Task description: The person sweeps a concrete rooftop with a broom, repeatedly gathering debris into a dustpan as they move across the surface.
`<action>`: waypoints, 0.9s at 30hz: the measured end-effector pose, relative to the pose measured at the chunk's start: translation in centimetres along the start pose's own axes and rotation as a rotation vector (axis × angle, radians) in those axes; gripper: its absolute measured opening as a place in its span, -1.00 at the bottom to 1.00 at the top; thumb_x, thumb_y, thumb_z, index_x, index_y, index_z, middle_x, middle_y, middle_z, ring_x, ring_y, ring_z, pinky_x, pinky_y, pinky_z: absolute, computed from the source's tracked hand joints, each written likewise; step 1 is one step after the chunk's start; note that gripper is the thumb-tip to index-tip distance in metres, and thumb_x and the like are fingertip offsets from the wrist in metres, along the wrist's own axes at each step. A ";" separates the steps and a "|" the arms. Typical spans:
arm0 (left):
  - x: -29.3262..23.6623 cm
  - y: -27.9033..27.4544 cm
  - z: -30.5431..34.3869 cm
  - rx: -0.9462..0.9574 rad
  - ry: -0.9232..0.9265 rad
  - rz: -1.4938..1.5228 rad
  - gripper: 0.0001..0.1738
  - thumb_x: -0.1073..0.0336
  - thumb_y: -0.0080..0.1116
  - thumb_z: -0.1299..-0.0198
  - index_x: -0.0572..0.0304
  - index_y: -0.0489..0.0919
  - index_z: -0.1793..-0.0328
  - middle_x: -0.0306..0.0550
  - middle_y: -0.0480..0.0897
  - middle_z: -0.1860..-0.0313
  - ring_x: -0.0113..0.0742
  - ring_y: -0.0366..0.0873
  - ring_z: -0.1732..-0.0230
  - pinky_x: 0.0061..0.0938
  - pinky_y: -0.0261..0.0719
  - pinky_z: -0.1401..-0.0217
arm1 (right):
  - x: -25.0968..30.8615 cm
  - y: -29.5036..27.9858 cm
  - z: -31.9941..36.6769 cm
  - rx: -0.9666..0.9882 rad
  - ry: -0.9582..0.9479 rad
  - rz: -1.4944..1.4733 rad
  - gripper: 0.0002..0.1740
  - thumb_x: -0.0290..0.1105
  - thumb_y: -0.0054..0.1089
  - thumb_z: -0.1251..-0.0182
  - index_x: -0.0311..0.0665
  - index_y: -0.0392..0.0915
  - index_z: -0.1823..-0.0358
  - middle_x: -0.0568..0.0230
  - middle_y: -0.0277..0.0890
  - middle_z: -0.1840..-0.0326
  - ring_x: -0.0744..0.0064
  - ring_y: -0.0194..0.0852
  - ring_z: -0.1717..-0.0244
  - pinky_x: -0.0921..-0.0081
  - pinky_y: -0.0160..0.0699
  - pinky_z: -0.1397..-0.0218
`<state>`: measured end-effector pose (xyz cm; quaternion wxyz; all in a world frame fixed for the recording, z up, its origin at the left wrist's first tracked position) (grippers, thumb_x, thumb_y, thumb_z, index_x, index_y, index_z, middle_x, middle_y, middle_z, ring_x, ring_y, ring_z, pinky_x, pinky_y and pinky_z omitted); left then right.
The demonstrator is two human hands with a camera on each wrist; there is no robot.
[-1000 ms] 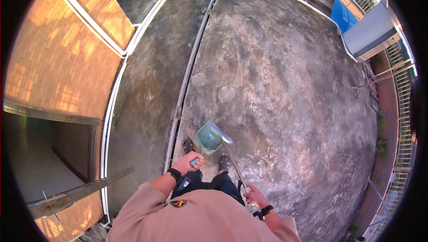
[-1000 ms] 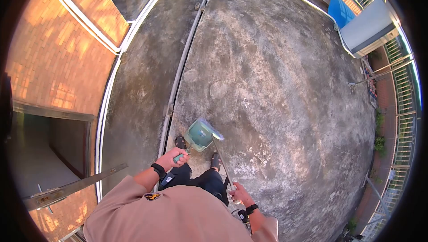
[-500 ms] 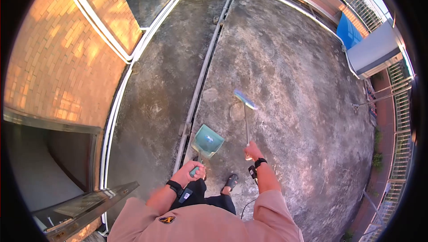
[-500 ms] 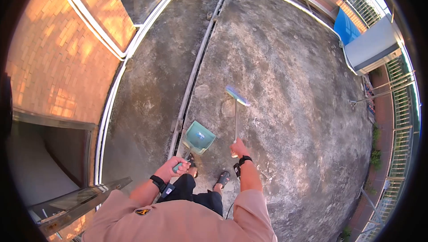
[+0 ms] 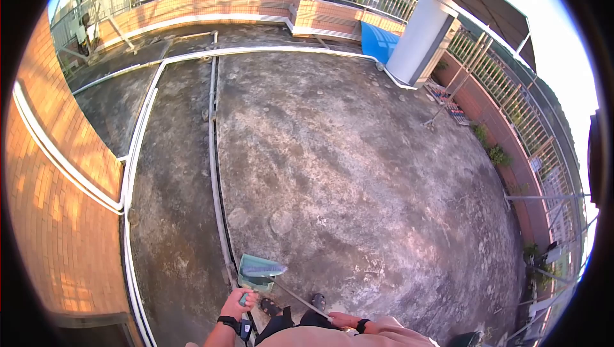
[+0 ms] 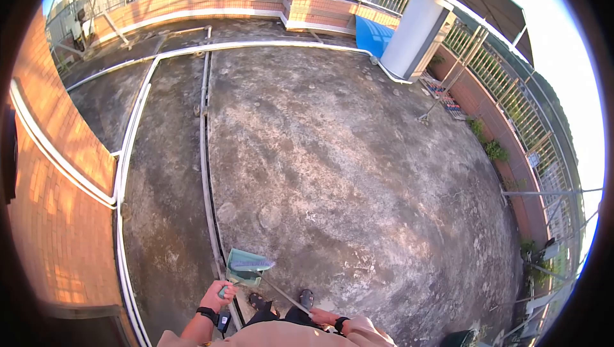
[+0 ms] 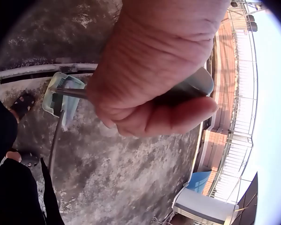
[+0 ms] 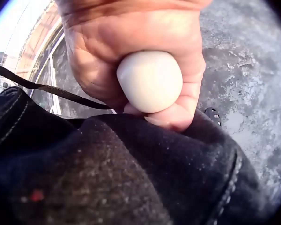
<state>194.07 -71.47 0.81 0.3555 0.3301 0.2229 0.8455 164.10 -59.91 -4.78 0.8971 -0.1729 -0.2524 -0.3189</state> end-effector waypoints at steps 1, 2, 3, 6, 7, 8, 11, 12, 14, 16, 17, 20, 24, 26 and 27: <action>0.1 0.5 0.2 -0.021 0.016 0.015 -0.85 0.39 -0.14 -0.05 0.15 0.19 0.52 -0.32 0.20 0.68 -0.58 0.17 0.72 -0.70 0.08 0.74 | 0.1 -0.4 0.6 -0.045 -0.013 -0.075 -0.64 -0.39 -0.09 -0.08 -0.35 0.32 0.06 0.28 0.32 0.57 0.51 0.31 0.60 0.52 0.29 0.56; 0.4 1.1 0.3 -0.027 0.018 0.001 -0.85 0.38 -0.14 -0.05 0.15 0.20 0.52 -0.32 0.20 0.69 -0.57 0.17 0.73 -0.69 0.09 0.73 | 1.6 -1.0 1.9 -0.067 -0.019 -0.097 -0.64 -0.39 -0.09 -0.08 -0.35 0.32 0.06 0.28 0.32 0.57 0.51 0.31 0.60 0.52 0.29 0.56; 0.5 1.0 0.0 -0.037 0.009 -0.025 -0.85 0.38 -0.14 -0.05 0.15 0.20 0.52 -0.32 0.20 0.69 -0.57 0.17 0.73 -0.69 0.09 0.73 | 3.4 -1.8 3.2 -0.078 0.003 -0.179 -0.63 -0.39 -0.05 -0.09 -0.33 0.32 0.03 0.30 0.33 0.57 0.52 0.31 0.60 0.52 0.29 0.56; 1.0 2.1 -1.0 0.037 -0.041 -0.031 -0.91 0.42 -0.19 -0.08 0.29 0.21 0.38 -0.32 0.20 0.65 -0.58 0.19 0.71 -0.70 0.11 0.72 | 5.5 -3.7 5.0 -0.137 0.036 -0.406 -0.58 -0.41 0.02 -0.09 -0.30 0.31 -0.03 0.35 0.33 0.58 0.54 0.31 0.62 0.54 0.29 0.58; 0.8 2.7 -1.3 0.029 -0.040 -0.044 -0.91 0.42 -0.19 -0.08 0.29 0.21 0.38 -0.32 0.20 0.65 -0.58 0.19 0.71 -0.70 0.11 0.72 | 5.5 -4.6 5.4 -0.174 0.062 -0.540 -0.56 -0.42 0.04 -0.08 -0.29 0.30 -0.05 0.38 0.32 0.59 0.55 0.30 0.65 0.55 0.28 0.59; 0.7 3.0 -1.6 0.014 -0.048 -0.080 -0.92 0.43 -0.19 -0.08 0.27 0.20 0.40 -0.32 0.19 0.65 -0.58 0.18 0.71 -0.70 0.11 0.71 | 6.2 -5.6 5.7 -0.164 0.015 -0.590 -0.49 -0.42 0.07 -0.06 -0.32 0.27 -0.11 0.38 0.35 0.58 0.57 0.30 0.67 0.58 0.31 0.58; 0.9 5.8 -1.9 0.002 -0.065 -0.100 -0.93 0.43 -0.20 -0.09 0.25 0.20 0.40 -0.32 0.19 0.64 -0.59 0.18 0.70 -0.70 0.10 0.71 | 4.1 -9.4 3.5 -0.304 -0.036 -0.649 -0.44 -0.46 0.09 -0.03 -0.36 0.24 -0.14 0.36 0.37 0.58 0.57 0.33 0.66 0.59 0.35 0.56; 0.7 7.3 -1.8 -0.008 -0.018 -0.127 -0.90 0.43 -0.18 -0.08 0.21 0.20 0.46 -0.31 0.20 0.66 -0.57 0.18 0.72 -0.69 0.10 0.73 | 4.5 -11.5 3.3 -0.355 -0.017 -0.579 -0.41 -0.48 0.09 -0.03 -0.37 0.20 -0.16 0.34 0.39 0.56 0.58 0.33 0.65 0.59 0.34 0.58; 0.4 10.8 -1.3 -0.071 0.091 -0.231 -0.88 0.43 -0.16 -0.09 0.20 0.21 0.48 -0.28 0.20 0.66 -0.56 0.16 0.73 -0.68 0.10 0.75 | 4.5 -16.4 2.0 -0.429 -0.028 -0.553 -0.40 -0.50 0.09 -0.01 -0.40 0.18 -0.16 0.30 0.40 0.56 0.57 0.35 0.65 0.57 0.33 0.60; -0.5 12.0 -3.1 -0.097 0.058 -0.230 -0.91 0.43 -0.16 -0.09 0.24 0.23 0.44 -0.28 0.21 0.65 -0.56 0.16 0.73 -0.68 0.10 0.76 | 4.0 -21.8 0.6 -0.516 -0.061 -0.518 -0.48 -0.50 0.08 0.05 -0.45 0.25 -0.03 0.23 0.40 0.61 0.50 0.39 0.63 0.52 0.36 0.59; -0.9 12.8 -3.8 -0.107 0.019 -0.223 -0.92 0.44 -0.16 -0.09 0.29 0.25 0.40 -0.28 0.21 0.65 -0.56 0.16 0.73 -0.69 0.10 0.76 | 4.7 -25.1 0.5 -0.575 -0.068 -0.441 -0.54 -0.50 0.07 0.10 -0.48 0.32 0.07 0.18 0.40 0.64 0.44 0.43 0.62 0.47 0.38 0.57; -1.6 16.3 -6.1 -0.109 -0.001 -0.282 -0.85 0.43 -0.14 -0.11 0.40 0.29 0.25 -0.28 0.23 0.63 -0.57 0.16 0.73 -0.71 0.10 0.77 | 1.6 -33.5 -3.0 -0.687 -0.032 -0.483 -0.63 -0.56 0.07 0.09 -0.43 0.30 0.17 0.22 0.35 0.64 0.48 0.35 0.67 0.47 0.32 0.66; -2.2 22.1 -9.0 -0.143 0.002 -0.451 -0.81 0.40 -0.10 -0.12 0.42 0.33 0.22 -0.31 0.26 0.60 -0.61 0.16 0.72 -0.74 0.09 0.76 | 1.0 -43.0 -3.4 -0.825 -0.016 -0.641 -0.54 -0.53 0.13 0.12 -0.47 0.27 0.10 0.18 0.39 0.60 0.42 0.39 0.65 0.49 0.33 0.64; -2.9 24.3 -10.5 -0.163 0.018 -0.507 -0.80 0.39 -0.08 -0.12 0.43 0.34 0.22 -0.32 0.27 0.58 -0.64 0.15 0.71 -0.77 0.09 0.75 | 0.1 -46.7 -4.7 -0.842 0.044 -0.575 -0.48 -0.52 0.16 0.13 -0.48 0.24 0.05 0.11 0.43 0.57 0.40 0.43 0.62 0.47 0.38 0.61; -3.5 25.3 -11.3 -0.176 0.028 -0.536 -0.79 0.39 -0.07 -0.12 0.44 0.34 0.21 -0.33 0.26 0.58 -0.64 0.15 0.71 -0.77 0.09 0.75 | -0.8 -48.0 -6.2 -0.826 0.057 -0.583 -0.48 -0.52 0.16 0.13 -0.48 0.24 0.05 0.11 0.43 0.57 0.40 0.43 0.62 0.47 0.38 0.61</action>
Point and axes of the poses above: each hand's wrist, its own z-axis away from the middle knuckle, its own y-axis out of the palm, x = y × z, the point moved 9 cm from there along -z, towards the middle knuckle
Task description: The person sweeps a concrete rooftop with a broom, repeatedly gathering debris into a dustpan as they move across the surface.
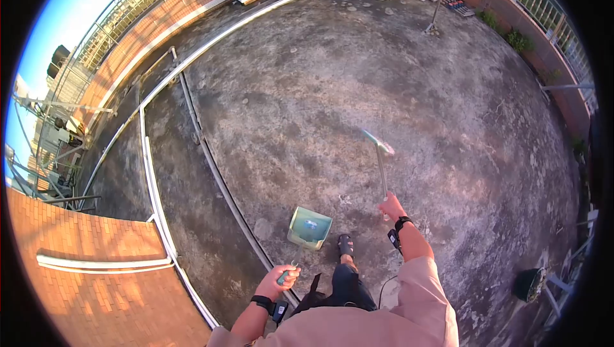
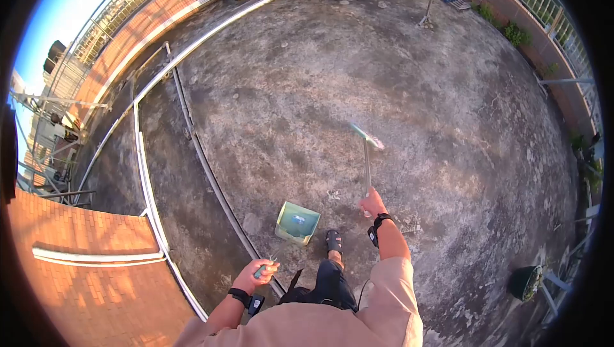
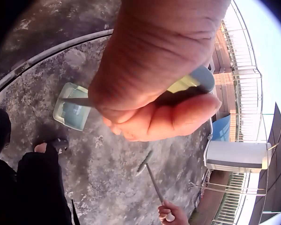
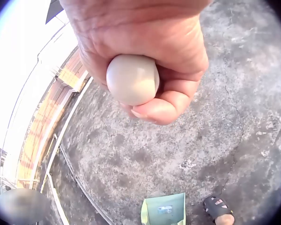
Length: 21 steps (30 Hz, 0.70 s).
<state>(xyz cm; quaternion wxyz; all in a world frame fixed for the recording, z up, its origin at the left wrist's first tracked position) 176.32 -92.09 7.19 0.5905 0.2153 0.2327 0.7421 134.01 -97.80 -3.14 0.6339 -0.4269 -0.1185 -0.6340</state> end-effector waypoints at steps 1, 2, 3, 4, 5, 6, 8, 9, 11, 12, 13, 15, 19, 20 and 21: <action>-0.7 0.7 -0.9 0.015 -0.041 0.028 -0.79 0.40 -0.07 -0.11 0.45 0.34 0.20 -0.34 0.26 0.58 -0.64 0.15 0.70 -0.78 0.09 0.73 | -0.4 -0.4 -1.9 -0.035 0.007 0.038 -0.42 -0.52 0.16 0.14 -0.48 0.22 0.00 0.08 0.44 0.54 0.36 0.47 0.57 0.44 0.41 0.56; -1.5 1.5 -1.8 0.065 -0.061 0.022 -0.78 0.40 -0.08 -0.11 0.46 0.34 0.19 -0.34 0.25 0.59 -0.64 0.16 0.69 -0.79 0.09 0.72 | -1.1 -0.7 -2.9 -0.071 0.014 0.078 -0.37 -0.52 0.16 0.15 -0.48 0.19 -0.06 0.04 0.46 0.51 0.32 0.50 0.51 0.42 0.44 0.52; -2.3 2.8 -2.0 0.030 -0.058 0.015 -0.79 0.40 -0.07 -0.10 0.45 0.34 0.20 -0.34 0.25 0.60 -0.64 0.16 0.68 -0.79 0.09 0.72 | -1.3 -0.4 -2.8 -0.064 0.031 0.079 -0.37 -0.52 0.16 0.15 -0.48 0.19 -0.06 0.04 0.46 0.51 0.32 0.50 0.51 0.42 0.44 0.52; -2.9 3.9 -2.1 -0.004 -0.055 0.008 -0.80 0.41 -0.07 -0.09 0.45 0.34 0.21 -0.34 0.25 0.60 -0.64 0.17 0.68 -0.79 0.09 0.71 | -1.3 0.2 -2.3 -0.071 0.059 0.112 -0.38 -0.54 0.12 0.13 -0.45 0.18 -0.07 -0.06 0.48 0.42 0.18 0.52 0.41 0.34 0.49 0.43; -3.9 3.7 -2.9 -0.010 0.010 -0.041 -0.84 0.42 -0.04 -0.08 0.42 0.36 0.27 -0.33 0.26 0.60 -0.64 0.18 0.69 -0.78 0.10 0.71 | -1.2 0.9 -1.8 -0.077 0.086 0.147 -0.39 -0.56 0.07 0.12 -0.42 0.16 -0.08 -0.17 0.49 0.33 0.05 0.55 0.30 0.26 0.53 0.34; -4.2 2.9 -4.1 -0.014 -0.053 -0.040 -0.87 0.43 -0.03 -0.07 0.40 0.37 0.33 -0.31 0.27 0.60 -0.64 0.17 0.70 -0.77 0.10 0.71 | -2.3 2.5 -0.9 -0.008 0.124 0.153 -0.31 -0.56 0.09 0.14 -0.43 0.10 -0.14 -0.15 0.49 0.35 0.05 0.53 0.29 0.28 0.51 0.35; -5.5 4.5 -4.2 -0.038 -0.091 -0.075 -0.88 0.43 -0.04 -0.09 0.36 0.35 0.39 -0.29 0.28 0.60 -0.63 0.16 0.71 -0.76 0.09 0.72 | -3.2 6.3 3.8 0.138 0.148 0.261 -0.19 -0.55 0.08 0.17 -0.43 -0.06 -0.21 -0.17 0.47 0.38 -0.01 0.52 0.29 0.27 0.49 0.36; -6.2 4.9 -4.3 -0.035 -0.102 -0.062 -0.88 0.43 -0.04 -0.09 0.36 0.35 0.39 -0.29 0.28 0.60 -0.63 0.16 0.71 -0.76 0.09 0.72 | -2.5 8.0 7.5 0.215 0.136 0.359 -0.15 -0.55 0.06 0.16 -0.43 -0.14 -0.23 -0.21 0.47 0.38 -0.06 0.51 0.29 0.25 0.49 0.35; -8.1 4.7 -4.4 -0.074 -0.099 -0.193 -0.82 0.42 -0.09 -0.12 0.47 0.35 0.24 -0.31 0.28 0.64 -0.64 0.14 0.74 -0.76 0.08 0.75 | -5.6 12.5 12.3 0.357 0.089 0.536 -0.08 -0.52 0.00 0.11 -0.44 -0.35 -0.28 -0.19 0.47 0.46 -0.06 0.52 0.36 0.20 0.48 0.35; -8.9 4.9 -4.3 -0.062 -0.108 -0.182 -0.82 0.42 -0.09 -0.12 0.47 0.35 0.24 -0.31 0.28 0.64 -0.64 0.14 0.74 -0.76 0.08 0.75 | -5.6 14.3 15.4 0.447 0.130 0.408 -0.08 -0.53 0.00 0.11 -0.43 -0.35 -0.28 -0.18 0.46 0.48 -0.03 0.52 0.38 0.24 0.47 0.38; -9.7 5.0 -4.1 -0.032 -0.123 -0.167 -0.82 0.42 -0.10 -0.13 0.48 0.36 0.26 -0.32 0.26 0.65 -0.64 0.13 0.74 -0.76 0.07 0.75 | -5.4 15.6 18.1 0.531 0.172 0.273 -0.08 -0.53 0.00 0.11 -0.41 -0.34 -0.29 -0.17 0.45 0.49 0.00 0.52 0.39 0.27 0.47 0.40; -11.1 4.3 -3.6 -0.029 -0.192 -0.126 -0.82 0.41 -0.12 -0.15 0.49 0.36 0.28 -0.34 0.22 0.66 -0.64 0.11 0.73 -0.76 0.07 0.73 | -4.1 16.6 21.7 0.549 0.162 0.229 -0.10 -0.54 0.01 0.11 -0.39 -0.28 -0.30 -0.09 0.45 0.51 0.11 0.50 0.47 0.34 0.46 0.44; -13.4 4.8 -1.5 0.012 -0.255 -0.164 -0.83 0.40 -0.10 -0.10 0.17 0.25 0.52 -0.33 0.25 0.63 -0.62 0.18 0.71 -0.76 0.10 0.75 | 0.5 16.9 25.0 0.517 0.250 -0.248 -0.20 -0.58 0.03 0.06 -0.34 -0.06 -0.29 0.18 0.39 0.55 0.42 0.36 0.66 0.45 0.41 0.58; -13.8 4.2 -1.9 0.025 -0.256 -0.160 -0.83 0.40 -0.10 -0.10 0.17 0.25 0.52 -0.33 0.25 0.63 -0.62 0.18 0.71 -0.76 0.10 0.75 | 1.7 16.4 25.4 0.510 0.251 -0.236 -0.20 -0.58 0.03 0.06 -0.34 -0.06 -0.29 0.18 0.39 0.55 0.42 0.36 0.66 0.45 0.41 0.58; -13.7 2.8 -3.0 0.024 -0.311 -0.170 -0.82 0.40 -0.09 -0.09 0.16 0.25 0.54 -0.33 0.25 0.64 -0.63 0.19 0.71 -0.75 0.10 0.76 | 1.9 15.5 25.8 0.409 0.363 -0.310 -0.23 -0.59 0.03 0.05 -0.33 -0.03 -0.28 0.26 0.35 0.57 0.49 0.31 0.68 0.47 0.39 0.63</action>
Point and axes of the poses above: each hand's wrist, its own z-axis away from the middle knuckle, its own y-axis out of the palm, x = y × z, the point moved 9 cm from there along -z, towards the middle knuckle
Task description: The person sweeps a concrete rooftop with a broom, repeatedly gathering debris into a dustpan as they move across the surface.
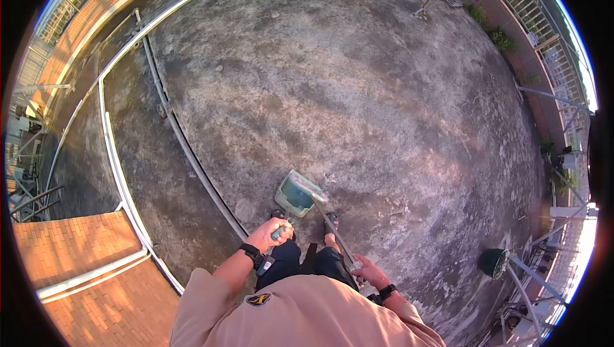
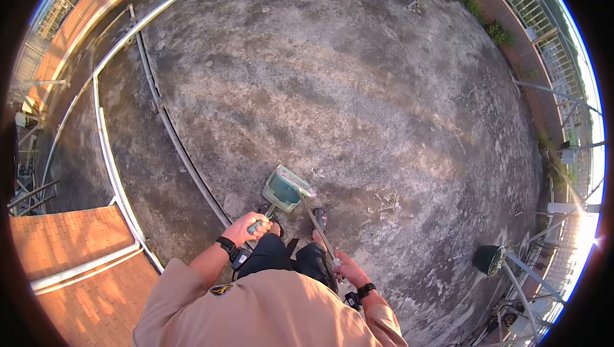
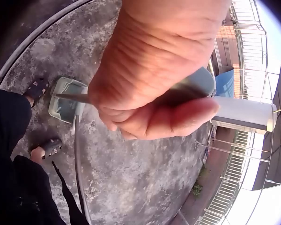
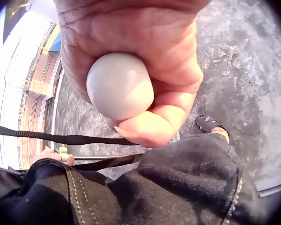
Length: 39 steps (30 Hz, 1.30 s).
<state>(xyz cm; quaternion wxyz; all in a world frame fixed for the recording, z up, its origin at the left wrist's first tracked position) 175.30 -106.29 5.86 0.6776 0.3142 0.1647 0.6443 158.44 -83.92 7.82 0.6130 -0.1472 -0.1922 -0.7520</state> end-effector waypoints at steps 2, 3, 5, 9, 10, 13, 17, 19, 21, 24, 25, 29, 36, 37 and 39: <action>-0.1 -2.0 -1.9 0.015 -0.101 -0.014 -0.81 0.39 -0.09 -0.06 0.13 0.25 0.59 -0.34 0.24 0.67 -0.62 0.20 0.74 -0.72 0.10 0.80 | 0.8 -0.6 0.9 -0.119 0.041 -0.205 -0.24 -0.60 0.04 0.02 -0.32 -0.02 -0.29 0.33 0.29 0.62 0.51 0.28 0.71 0.48 0.34 0.73; -0.1 -2.2 -2.1 0.013 -0.113 -0.018 -0.81 0.39 -0.09 -0.06 0.13 0.25 0.59 -0.34 0.24 0.67 -0.62 0.20 0.74 -0.72 0.10 0.80 | 0.5 -0.7 0.8 -0.126 0.047 -0.216 -0.24 -0.60 0.04 0.02 -0.32 -0.02 -0.29 0.33 0.29 0.62 0.51 0.28 0.71 0.48 0.34 0.73; 0.3 -2.5 -2.3 0.004 -0.132 -0.106 -0.80 0.39 -0.09 -0.04 0.12 0.26 0.61 -0.33 0.25 0.70 -0.60 0.21 0.77 -0.70 0.10 0.82 | -0.1 -2.6 0.4 -0.270 -0.017 -0.346 -0.19 -0.61 0.04 0.00 -0.32 -0.12 -0.33 0.24 0.32 0.62 0.46 0.28 0.73 0.48 0.35 0.74; 1.1 -3.2 -1.9 -0.098 -0.204 -0.316 -0.79 0.40 -0.06 -0.02 0.10 0.25 0.63 -0.31 0.30 0.72 -0.57 0.21 0.81 -0.68 0.10 0.84 | 0.6 -6.9 -1.2 -0.438 -0.073 -0.362 -0.20 -0.64 -0.02 0.06 -0.32 -0.09 -0.31 0.28 0.29 0.66 0.46 0.29 0.74 0.47 0.32 0.75; 0.9 -3.2 -1.6 -0.122 -0.204 -0.324 -0.84 0.41 -0.05 0.00 0.17 0.31 0.59 -0.30 0.32 0.71 -0.58 0.22 0.80 -0.68 0.11 0.84 | 0.1 -7.9 -2.5 -0.438 -0.073 -0.344 -0.19 -0.65 -0.03 0.07 -0.33 -0.10 -0.31 0.27 0.28 0.66 0.44 0.29 0.74 0.47 0.32 0.76; -0.1 -2.0 -1.5 -0.125 -0.189 -0.415 -0.90 0.42 -0.03 0.02 0.27 0.37 0.54 -0.29 0.34 0.70 -0.60 0.23 0.80 -0.69 0.12 0.85 | -0.4 -9.5 -6.5 -0.476 -0.131 -0.351 -0.28 -0.65 -0.03 0.09 -0.38 -0.01 -0.21 0.25 0.28 0.67 0.41 0.30 0.74 0.45 0.32 0.77; -1.6 -1.3 -3.6 -0.083 -0.254 -0.444 -0.80 0.41 -0.07 -0.05 0.11 0.26 0.61 -0.31 0.29 0.69 -0.63 0.20 0.80 -0.71 0.14 0.84 | -2.0 -3.9 -10.7 -0.469 0.028 -0.199 -0.44 -0.62 0.01 0.10 -0.40 0.10 -0.02 0.23 0.29 0.67 0.41 0.33 0.72 0.45 0.32 0.74; -1.8 -0.9 -4.3 -0.046 -0.311 -0.274 -0.87 0.44 -0.04 0.03 0.25 0.35 0.59 -0.23 0.34 0.71 -0.58 0.22 0.80 -0.69 0.12 0.83 | -1.6 1.8 -10.0 -0.399 0.107 -0.110 -0.44 -0.56 0.06 0.10 -0.38 0.08 0.00 0.19 0.33 0.63 0.42 0.36 0.68 0.44 0.31 0.72; -3.2 -0.6 -5.1 -0.084 -0.240 -0.369 -0.83 0.44 -0.04 0.04 0.21 0.33 0.64 -0.22 0.32 0.73 -0.56 0.22 0.81 -0.69 0.13 0.82 | -4.4 6.6 -9.4 -0.298 0.131 -0.092 -0.44 -0.53 0.10 0.09 -0.37 0.08 0.01 0.18 0.35 0.60 0.44 0.35 0.67 0.45 0.29 0.71; -4.0 -0.7 -5.5 -0.098 -0.244 -0.432 -0.80 0.43 -0.03 0.04 0.20 0.32 0.67 -0.22 0.32 0.73 -0.55 0.20 0.81 -0.70 0.14 0.82 | -4.2 8.1 -7.1 -0.212 0.034 -0.197 -0.53 -0.55 0.08 0.08 -0.38 0.18 0.06 0.24 0.34 0.60 0.49 0.31 0.69 0.50 0.28 0.69; -4.1 -0.4 -5.3 -0.089 -0.265 -0.425 -0.80 0.42 -0.02 0.04 0.21 0.31 0.67 -0.22 0.33 0.73 -0.55 0.20 0.81 -0.70 0.14 0.83 | -2.8 8.4 -5.7 -0.151 -0.056 -0.290 -0.58 -0.57 0.07 0.07 -0.39 0.24 0.10 0.28 0.34 0.60 0.53 0.30 0.69 0.53 0.28 0.68; -4.0 0.6 -4.4 -0.096 -0.280 -0.377 -0.79 0.43 -0.05 0.03 0.17 0.27 0.68 -0.25 0.29 0.73 -0.55 0.16 0.83 -0.72 0.12 0.84 | 0.8 5.7 0.0 -0.182 -0.010 -0.553 -0.67 -0.59 0.04 0.06 -0.40 0.34 0.17 0.34 0.32 0.61 0.57 0.28 0.70 0.57 0.28 0.66; -3.1 4.6 -5.4 -0.038 -0.265 -0.345 -0.78 0.45 -0.11 0.00 0.11 0.23 0.66 -0.31 0.24 0.73 -0.65 0.16 0.79 -0.74 0.09 0.85 | 1.5 -5.1 -0.5 -0.318 -0.157 -0.504 -0.49 -0.58 0.04 0.07 -0.46 0.26 -0.02 0.30 0.33 0.62 0.50 0.31 0.72 0.53 0.29 0.70; -3.0 5.5 -5.6 -0.048 -0.257 -0.341 -0.78 0.45 -0.11 0.00 0.11 0.23 0.66 -0.31 0.24 0.73 -0.65 0.16 0.79 -0.74 0.09 0.85 | 1.7 -7.8 -0.9 -0.363 -0.165 -0.496 -0.44 -0.58 0.05 0.08 -0.47 0.23 -0.06 0.29 0.33 0.62 0.50 0.31 0.71 0.53 0.30 0.70; -2.8 7.6 -6.5 -0.053 -0.287 -0.275 -0.80 0.44 -0.09 -0.01 0.14 0.24 0.63 -0.31 0.25 0.71 -0.64 0.16 0.79 -0.73 0.08 0.85 | 2.9 -13.8 -2.0 -0.412 -0.185 -0.530 -0.39 -0.59 0.05 0.09 -0.46 0.16 -0.11 0.26 0.33 0.61 0.48 0.32 0.72 0.51 0.31 0.73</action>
Point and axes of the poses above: each hand's wrist, its own z-axis away from the middle knuckle, its own y-axis out of the palm, x = y × z, the point moved 9 cm from there along -z, towards the middle knuckle
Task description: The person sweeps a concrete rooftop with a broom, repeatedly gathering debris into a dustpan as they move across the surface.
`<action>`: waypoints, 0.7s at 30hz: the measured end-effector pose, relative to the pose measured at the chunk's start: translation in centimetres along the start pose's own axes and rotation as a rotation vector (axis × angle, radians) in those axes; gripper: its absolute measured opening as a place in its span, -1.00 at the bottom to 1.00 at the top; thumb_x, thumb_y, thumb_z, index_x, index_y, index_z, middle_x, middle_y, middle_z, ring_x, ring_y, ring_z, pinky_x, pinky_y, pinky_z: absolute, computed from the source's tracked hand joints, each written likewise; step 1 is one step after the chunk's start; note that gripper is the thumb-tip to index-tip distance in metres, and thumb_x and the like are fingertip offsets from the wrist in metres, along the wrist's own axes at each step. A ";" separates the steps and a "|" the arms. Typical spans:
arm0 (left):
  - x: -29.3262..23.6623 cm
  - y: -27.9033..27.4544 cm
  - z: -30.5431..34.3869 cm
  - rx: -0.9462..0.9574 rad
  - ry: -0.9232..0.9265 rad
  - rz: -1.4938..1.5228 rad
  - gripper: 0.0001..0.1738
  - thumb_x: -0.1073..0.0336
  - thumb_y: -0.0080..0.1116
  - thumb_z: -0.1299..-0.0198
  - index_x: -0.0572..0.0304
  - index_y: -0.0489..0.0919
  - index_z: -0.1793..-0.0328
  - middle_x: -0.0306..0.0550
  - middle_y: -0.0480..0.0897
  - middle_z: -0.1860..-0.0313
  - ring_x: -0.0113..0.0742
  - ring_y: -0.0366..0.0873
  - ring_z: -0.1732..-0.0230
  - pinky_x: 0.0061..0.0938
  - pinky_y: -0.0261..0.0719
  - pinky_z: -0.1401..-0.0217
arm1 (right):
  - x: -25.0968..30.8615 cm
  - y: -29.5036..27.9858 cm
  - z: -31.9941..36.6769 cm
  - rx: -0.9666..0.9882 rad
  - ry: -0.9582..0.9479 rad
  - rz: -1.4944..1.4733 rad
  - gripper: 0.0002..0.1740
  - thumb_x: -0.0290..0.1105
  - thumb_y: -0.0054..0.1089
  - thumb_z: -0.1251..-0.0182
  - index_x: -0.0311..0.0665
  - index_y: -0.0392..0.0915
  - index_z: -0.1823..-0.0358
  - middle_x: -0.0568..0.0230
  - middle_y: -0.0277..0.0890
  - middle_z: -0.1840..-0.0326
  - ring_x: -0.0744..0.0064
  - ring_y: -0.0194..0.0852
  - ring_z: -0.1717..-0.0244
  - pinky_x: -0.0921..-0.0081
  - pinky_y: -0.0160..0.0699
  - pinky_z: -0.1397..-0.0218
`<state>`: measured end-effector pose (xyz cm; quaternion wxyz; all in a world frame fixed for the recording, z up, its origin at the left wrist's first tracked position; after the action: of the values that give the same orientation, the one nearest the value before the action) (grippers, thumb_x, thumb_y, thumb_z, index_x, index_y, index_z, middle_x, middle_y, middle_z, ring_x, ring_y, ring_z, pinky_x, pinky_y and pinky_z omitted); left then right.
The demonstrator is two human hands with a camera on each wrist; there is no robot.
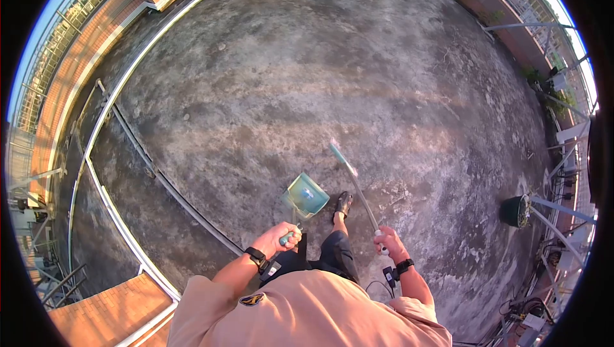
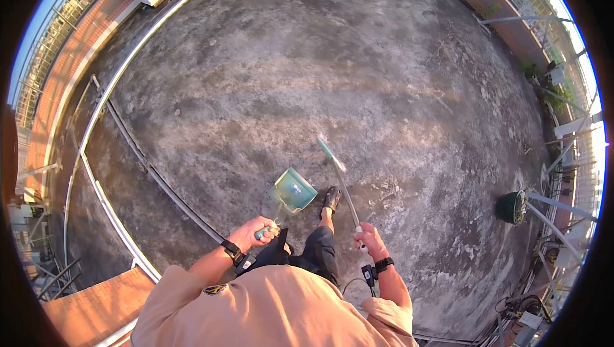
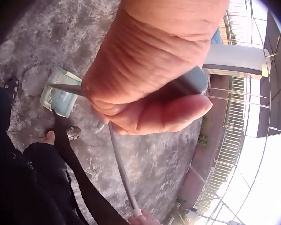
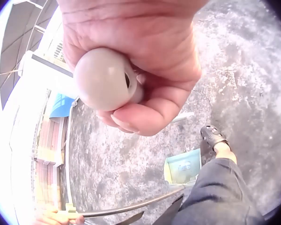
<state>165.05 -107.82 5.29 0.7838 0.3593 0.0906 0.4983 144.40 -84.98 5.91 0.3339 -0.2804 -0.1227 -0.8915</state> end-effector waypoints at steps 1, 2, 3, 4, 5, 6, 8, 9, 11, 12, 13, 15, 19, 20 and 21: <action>-0.5 0.9 -0.5 -0.015 0.005 0.000 -0.80 0.44 -0.09 -0.01 0.14 0.24 0.63 -0.31 0.25 0.71 -0.64 0.16 0.79 -0.73 0.08 0.85 | 2.0 -1.7 -1.8 -0.005 -0.002 -0.042 -0.37 -0.60 0.04 0.08 -0.45 0.12 -0.12 0.25 0.33 0.59 0.47 0.31 0.73 0.49 0.32 0.75; -0.9 1.7 -1.0 -0.035 0.002 0.011 -0.80 0.44 -0.08 -0.03 0.15 0.24 0.62 -0.31 0.24 0.71 -0.63 0.16 0.79 -0.73 0.07 0.85 | 3.1 -4.0 -4.2 -0.030 -0.022 -0.050 -0.37 -0.60 0.04 0.08 -0.45 0.12 -0.12 0.23 0.34 0.58 0.45 0.31 0.73 0.48 0.32 0.76; -1.6 2.8 -1.7 -0.052 0.005 0.017 -0.80 0.44 -0.08 -0.04 0.15 0.24 0.61 -0.32 0.24 0.71 -0.63 0.16 0.79 -0.73 0.06 0.85 | 4.7 -6.1 -6.9 -0.055 -0.048 -0.057 -0.38 -0.60 0.04 0.08 -0.45 0.12 -0.12 0.22 0.34 0.58 0.44 0.32 0.73 0.46 0.32 0.76; -2.4 3.9 -2.5 -0.069 0.010 0.013 -0.80 0.44 -0.08 -0.04 0.15 0.24 0.61 -0.32 0.24 0.71 -0.63 0.16 0.79 -0.73 0.06 0.85 | 7.0 -7.8 -8.8 -0.066 -0.071 -0.057 -0.41 -0.61 0.02 0.08 -0.45 0.13 -0.09 0.22 0.34 0.59 0.43 0.33 0.73 0.46 0.32 0.76; -3.0 5.0 -3.1 -0.071 0.017 0.042 -0.90 0.42 -0.09 -0.08 0.23 0.26 0.42 -0.33 0.24 0.69 -0.63 0.14 0.80 -0.74 0.06 0.86 | 9.0 -9.3 -10.6 -0.079 -0.092 -0.065 -0.44 -0.62 0.00 0.07 -0.45 0.15 -0.06 0.22 0.33 0.60 0.42 0.33 0.72 0.46 0.32 0.76; -3.4 6.1 -3.6 -0.075 0.016 0.069 -0.86 0.40 -0.10 -0.11 0.31 0.28 0.24 -0.34 0.24 0.67 -0.63 0.13 0.80 -0.74 0.05 0.87 | 10.1 -11.0 -12.6 -0.074 -0.082 -0.090 -0.44 -0.62 0.00 0.07 -0.45 0.15 -0.06 0.22 0.33 0.60 0.42 0.33 0.72 0.46 0.32 0.76; -4.7 8.4 -5.2 -0.081 -0.004 0.048 -0.87 0.41 -0.10 -0.12 0.29 0.28 0.24 -0.34 0.23 0.67 -0.63 0.13 0.79 -0.73 0.06 0.85 | 11.9 -14.2 -17.1 -0.045 -0.104 0.002 -0.48 -0.62 -0.01 0.09 -0.45 0.15 -0.01 0.20 0.32 0.62 0.40 0.35 0.72 0.44 0.31 0.77; -5.3 9.0 -6.2 -0.096 -0.013 0.034 -0.87 0.41 -0.10 -0.12 0.29 0.28 0.24 -0.35 0.22 0.67 -0.63 0.13 0.78 -0.73 0.07 0.84 | 12.4 -15.0 -18.6 -0.044 -0.092 -0.009 -0.48 -0.62 -0.01 0.09 -0.45 0.15 -0.01 0.20 0.32 0.62 0.40 0.35 0.72 0.44 0.31 0.77; -6.6 10.3 -8.0 -0.133 -0.020 -0.022 -0.86 0.40 -0.10 -0.11 0.30 0.29 0.24 -0.35 0.22 0.66 -0.64 0.13 0.76 -0.73 0.09 0.81 | 13.2 -17.1 -20.7 -0.204 -0.078 0.233 -0.54 -0.58 -0.03 0.14 -0.47 0.16 0.10 0.10 0.35 0.59 0.30 0.37 0.72 0.40 0.34 0.72; -7.2 11.7 -8.5 -0.140 -0.027 -0.016 -0.86 0.40 -0.10 -0.11 0.30 0.29 0.24 -0.35 0.22 0.66 -0.64 0.13 0.76 -0.73 0.09 0.81 | 12.6 -16.9 -21.2 -0.201 -0.067 0.230 -0.54 -0.58 -0.03 0.14 -0.47 0.16 0.10 0.10 0.35 0.59 0.30 0.37 0.72 0.40 0.34 0.72; -8.2 13.3 -8.7 -0.166 0.020 -0.056 -0.86 0.40 -0.09 -0.11 0.30 0.29 0.24 -0.35 0.23 0.66 -0.65 0.13 0.76 -0.73 0.08 0.81 | 11.1 -16.1 -21.6 -0.183 -0.069 0.261 -0.58 -0.57 -0.02 0.15 -0.47 0.17 0.16 0.05 0.37 0.56 0.22 0.42 0.65 0.38 0.38 0.66; -9.4 13.9 -10.7 -0.145 0.030 -0.063 -0.85 0.40 -0.06 -0.09 0.32 0.30 0.26 -0.36 0.25 0.66 -0.67 0.14 0.76 -0.75 0.06 0.82 | 6.0 -14.1 -22.1 -0.119 -0.044 0.414 -0.53 -0.52 0.00 0.10 -0.44 0.10 0.10 0.02 0.40 0.55 0.20 0.48 0.58 0.37 0.42 0.59; -11.5 14.8 -12.7 -0.202 -0.046 -0.178 -0.76 0.38 -0.08 -0.08 0.06 0.21 0.61 -0.37 0.22 0.73 -0.62 0.11 0.81 -0.72 0.09 0.82 | 2.8 -7.3 -11.8 0.148 0.140 0.548 -0.35 -0.52 -0.04 -0.01 -0.49 -0.13 -0.11 -0.08 0.45 0.50 0.18 0.54 0.46 0.35 0.46 0.49; -12.0 15.5 -12.6 -0.195 -0.056 -0.185 -0.76 0.38 -0.08 -0.08 0.06 0.21 0.61 -0.37 0.22 0.73 -0.62 0.11 0.81 -0.72 0.09 0.82 | 1.9 -6.1 -9.6 0.246 0.187 0.535 -0.32 -0.52 -0.05 -0.02 -0.49 -0.16 -0.15 -0.01 0.43 0.53 0.24 0.52 0.50 0.40 0.45 0.52; -12.5 15.8 -12.5 -0.201 -0.062 -0.185 -0.76 0.38 -0.08 -0.08 0.06 0.20 0.61 -0.37 0.22 0.73 -0.63 0.11 0.81 -0.73 0.09 0.82 | 0.7 -5.4 -8.2 0.276 0.150 0.474 -0.36 -0.52 -0.05 -0.02 -0.47 -0.08 -0.14 0.08 0.40 0.56 0.32 0.47 0.55 0.45 0.42 0.54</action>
<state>141.38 -108.65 3.85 0.8610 0.2845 0.0487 0.4188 136.98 -84.62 -0.54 0.5764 -0.1865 -0.1490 -0.7816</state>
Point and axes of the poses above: each hand's wrist, its own z-axis away from the middle knuckle, its own y-axis out of the palm, x = y × z, the point moved 9 cm from there along -z, towards the middle knuckle
